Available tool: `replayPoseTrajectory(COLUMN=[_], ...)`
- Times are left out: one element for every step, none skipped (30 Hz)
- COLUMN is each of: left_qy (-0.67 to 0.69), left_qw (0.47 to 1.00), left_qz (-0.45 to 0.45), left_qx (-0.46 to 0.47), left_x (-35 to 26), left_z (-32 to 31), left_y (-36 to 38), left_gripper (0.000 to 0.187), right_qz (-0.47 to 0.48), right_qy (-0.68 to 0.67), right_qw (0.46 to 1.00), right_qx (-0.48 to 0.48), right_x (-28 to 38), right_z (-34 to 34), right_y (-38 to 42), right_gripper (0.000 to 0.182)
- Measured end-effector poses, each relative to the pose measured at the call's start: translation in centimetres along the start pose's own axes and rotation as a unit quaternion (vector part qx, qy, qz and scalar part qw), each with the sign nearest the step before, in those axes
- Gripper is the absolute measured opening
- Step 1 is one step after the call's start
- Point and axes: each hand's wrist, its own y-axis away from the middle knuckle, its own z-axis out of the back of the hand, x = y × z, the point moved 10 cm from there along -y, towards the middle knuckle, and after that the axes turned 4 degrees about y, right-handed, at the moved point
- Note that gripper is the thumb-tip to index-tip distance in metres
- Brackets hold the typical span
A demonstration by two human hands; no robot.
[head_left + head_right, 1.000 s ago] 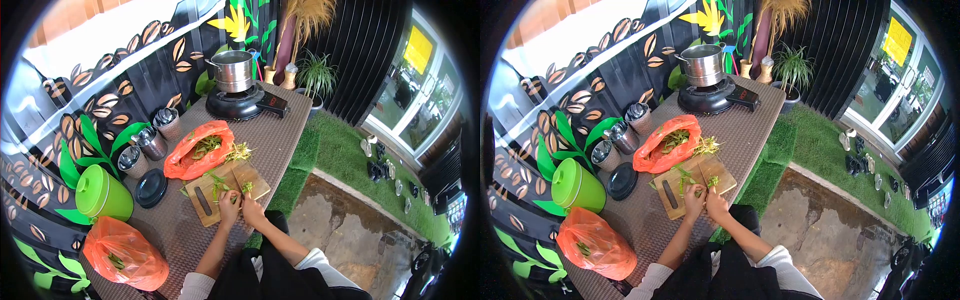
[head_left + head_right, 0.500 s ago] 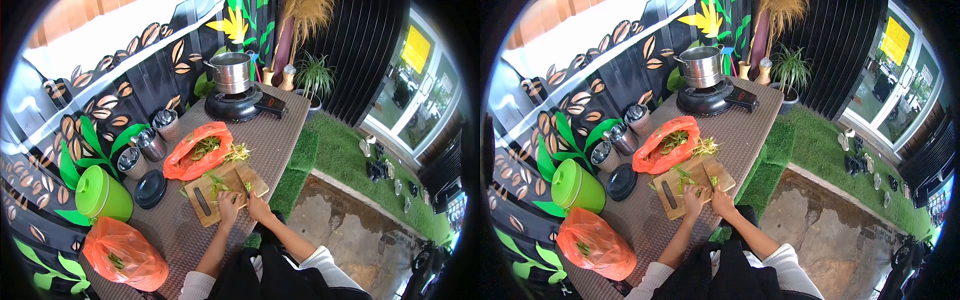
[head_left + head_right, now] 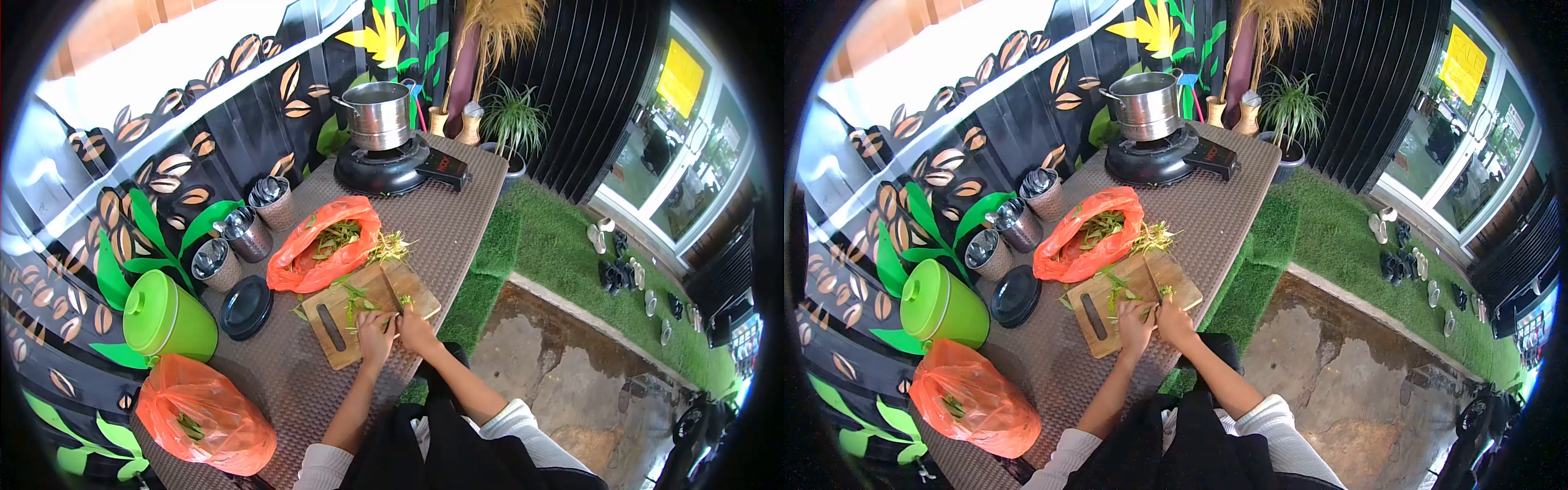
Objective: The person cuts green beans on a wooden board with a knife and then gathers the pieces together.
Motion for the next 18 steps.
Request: replayPoseTrajectory(left_qy=[0.007, 0.014, 0.015, 0.011, 0.008, 0.009, 0.01, 0.011, 0.011, 0.019, 0.027, 0.027, 0.02, 0.013, 0.013, 0.02, 0.029, 0.029], left_qw=[1.0, 1.0, 1.0, 1.0, 1.0, 1.0, 1.0, 1.0, 1.0, 1.0, 0.999, 0.999, 1.0, 1.0, 1.0, 0.999, 0.998, 0.998], left_qz=[0.0, -0.001, 0.0, 0.006, 0.012, 0.013, 0.01, 0.006, 0.007, 0.017, 0.027, 0.026, 0.023, 0.021, 0.021, 0.035, 0.048, 0.048], left_qx=[0.003, 0.005, 0.003, 0.007, 0.01, 0.008, 0.004, 0.0, 0.0, 0.003, 0.006, 0.006, 0.005, 0.004, 0.003, 0.004, 0.006, 0.004], left_x=[0.1, 0.1, 0.0, 0.0, 0.0, 0.1, 0.1, 0.1, 0.0, 0.2, 0.3, 0.3, 0.3, 0.4, 0.4, 0.6, 0.9, 0.9], left_z=[0.0, -0.1, 0.0, 0.1, 0.1, 0.1, 0.1, 0.2, 0.2, 0.2, 0.1, 0.1, 0.1, 0.1, 0.2, 0.1, 0.0, 0.0], left_y=[0.0, 0.1, 0.1, 0.1, 0.0, -0.1, -0.1, -0.1, -0.1, 0.0, 0.0, 0.0, -0.1, -0.1, -0.1, -0.1, -0.1, -0.1], left_gripper=[0.011, 0.011, 0.011, 0.011, 0.011, 0.011, 0.011, 0.011, 0.011, 0.011, 0.011, 0.011, 0.01, 0.01, 0.01, 0.009, 0.009, 0.009], right_qz=[0.011, 0.022, -0.003, -0.001, -0.022, -0.044, -0.054, -0.054, -0.042, -0.031, -0.03, -0.03, -0.012, 0.006, 0.007, -0.006, -0.019, -0.018], right_qy=[-0.007, -0.014, -0.004, -0.002, 0.012, 0.026, 0.024, 0.024, 0.017, 0.008, 0.001, 0.001, -0.001, -0.004, -0.003, 0.008, 0.019, 0.021], right_qw=[1.0, 1.0, 1.0, 1.0, 1.0, 0.998, 0.998, 0.998, 0.999, 0.999, 0.999, 0.999, 1.0, 1.0, 1.0, 1.0, 1.0, 1.0], right_qx=[-0.006, -0.013, 0.003, 0.003, 0.012, 0.022, 0.029, 0.03, 0.022, 0.014, 0.017, 0.015, 0.015, 0.016, 0.017, 0.006, -0.005, -0.005], right_x=[0.0, 0.2, 0.0, 0.2, 0.1, -0.1, -0.1, -0.1, 0.0, 0.1, 0.0, -0.3, -0.2, 0.0, 0.3, 0.2, 0.2, 0.6], right_z=[0.5, 0.8, 0.6, 0.2, -0.4, -1.0, -1.4, -1.3, -1.1, -0.9, -0.7, -0.5, -0.2, -0.3, -0.4, -0.5, -0.4, -0.4], right_y=[0.4, 0.7, 1.4, 1.9, 2.5, 2.7, 2.5, 2.1, 1.4, 0.7, -0.1, -0.4, -0.7, -0.8, -0.4, 0.7, 1.5, 1.9], right_gripper=[0.032, 0.032, 0.033, 0.033, 0.034, 0.034, 0.034, 0.034, 0.033, 0.032, 0.032, 0.032, 0.031, 0.031, 0.031, 0.03, 0.029, 0.029])
